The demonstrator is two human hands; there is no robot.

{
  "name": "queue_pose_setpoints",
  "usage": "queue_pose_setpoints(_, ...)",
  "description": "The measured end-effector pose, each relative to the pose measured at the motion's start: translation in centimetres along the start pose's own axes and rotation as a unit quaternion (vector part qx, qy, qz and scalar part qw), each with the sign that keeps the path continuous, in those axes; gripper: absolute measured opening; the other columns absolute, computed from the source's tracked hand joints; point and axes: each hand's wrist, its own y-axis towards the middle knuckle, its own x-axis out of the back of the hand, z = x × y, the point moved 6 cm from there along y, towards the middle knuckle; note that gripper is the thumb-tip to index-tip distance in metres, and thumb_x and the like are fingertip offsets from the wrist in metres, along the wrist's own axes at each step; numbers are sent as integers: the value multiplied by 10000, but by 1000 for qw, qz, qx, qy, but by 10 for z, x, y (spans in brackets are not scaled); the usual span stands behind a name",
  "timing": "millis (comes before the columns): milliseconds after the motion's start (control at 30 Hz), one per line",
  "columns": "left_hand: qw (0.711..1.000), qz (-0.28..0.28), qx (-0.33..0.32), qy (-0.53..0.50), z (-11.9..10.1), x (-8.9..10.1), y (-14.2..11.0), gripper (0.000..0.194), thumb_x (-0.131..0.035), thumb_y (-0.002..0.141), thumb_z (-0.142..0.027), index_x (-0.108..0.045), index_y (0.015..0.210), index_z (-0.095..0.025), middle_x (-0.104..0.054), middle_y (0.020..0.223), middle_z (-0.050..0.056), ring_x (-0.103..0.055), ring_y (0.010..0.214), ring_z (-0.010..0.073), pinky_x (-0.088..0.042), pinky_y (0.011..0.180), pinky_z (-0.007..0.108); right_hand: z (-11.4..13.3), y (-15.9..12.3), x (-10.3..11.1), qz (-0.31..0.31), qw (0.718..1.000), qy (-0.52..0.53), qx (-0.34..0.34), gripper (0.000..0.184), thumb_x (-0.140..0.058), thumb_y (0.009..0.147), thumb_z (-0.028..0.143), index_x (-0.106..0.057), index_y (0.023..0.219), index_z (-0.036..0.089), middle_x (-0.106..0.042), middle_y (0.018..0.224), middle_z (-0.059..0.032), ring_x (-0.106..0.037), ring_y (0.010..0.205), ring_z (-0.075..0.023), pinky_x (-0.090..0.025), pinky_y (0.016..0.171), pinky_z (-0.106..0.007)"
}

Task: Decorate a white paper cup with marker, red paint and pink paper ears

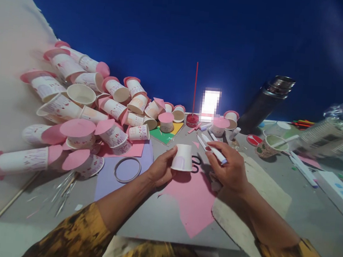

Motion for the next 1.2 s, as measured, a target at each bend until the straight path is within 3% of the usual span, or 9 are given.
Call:
queue_pose_setpoints(167,1000,-21,-9,0,-4,1,-1,335,-606,1012,-378,-712,1137,-86,-794,1008,150,-783,848,279,-645,830,426,-10,-4,-20,125,989,-75,14,312,-636,979,303,-681,1268,195,-768,1174,-127,-721,1082,-295,-589,891,-417)
queue_pose_setpoints(367,1000,-19,-23,6,-5,3,1,347,-521,1049,-370,-685,1179,-93,-799,1055,165,-787,896,290,-651,843,466,-26,-14,-39,268,949,-158,-46,474,-681,969,341,-623,1410,176,-714,1269,-154,-657,1167,-329,-552,960,-458)
queue_pose_setpoints(500,999,-18,-21,22,-3,5,3,366,-569,1026,-409,-682,1184,-99,-797,1080,166,-792,907,307,-644,872,489,-27,-16,-44,327,926,-179,-69,466,-665,981,338,-615,1410,162,-683,1319,-168,-611,1229,-328,-503,1032,-454)
queue_pose_setpoints(700,1000,-18,-16,19,-4,6,3,426,-589,1010,-447,-656,1256,-107,-788,1115,176,-789,923,317,-638,885,521,-27,-15,-46,350,912,-192,-92,340,-654,988,290,-668,1302,160,-708,1249,-155,-618,1196,-299,-496,1006,-417)
queue_pose_setpoints(967,998,-20,-15,49,-5,5,2,475,-566,1011,-495,-649,1298,-126,-782,1132,183,-787,887,334,-643,836,568,-25,-9,-35,255,949,-149,-108,238,-602,986,215,-714,1196,205,-756,1213,-111,-670,1136,-273,-509,951,-379)
queue_pose_setpoints(1200,999,-24,-13,41,-3,11,3,467,-630,971,-502,-650,1251,-128,-781,1135,168,-791,888,318,-629,886,550,-22,-12,-44,338,909,-199,-139,292,-610,1014,282,-684,1279,186,-736,1242,-137,-644,1199,-295,-512,952,-391)
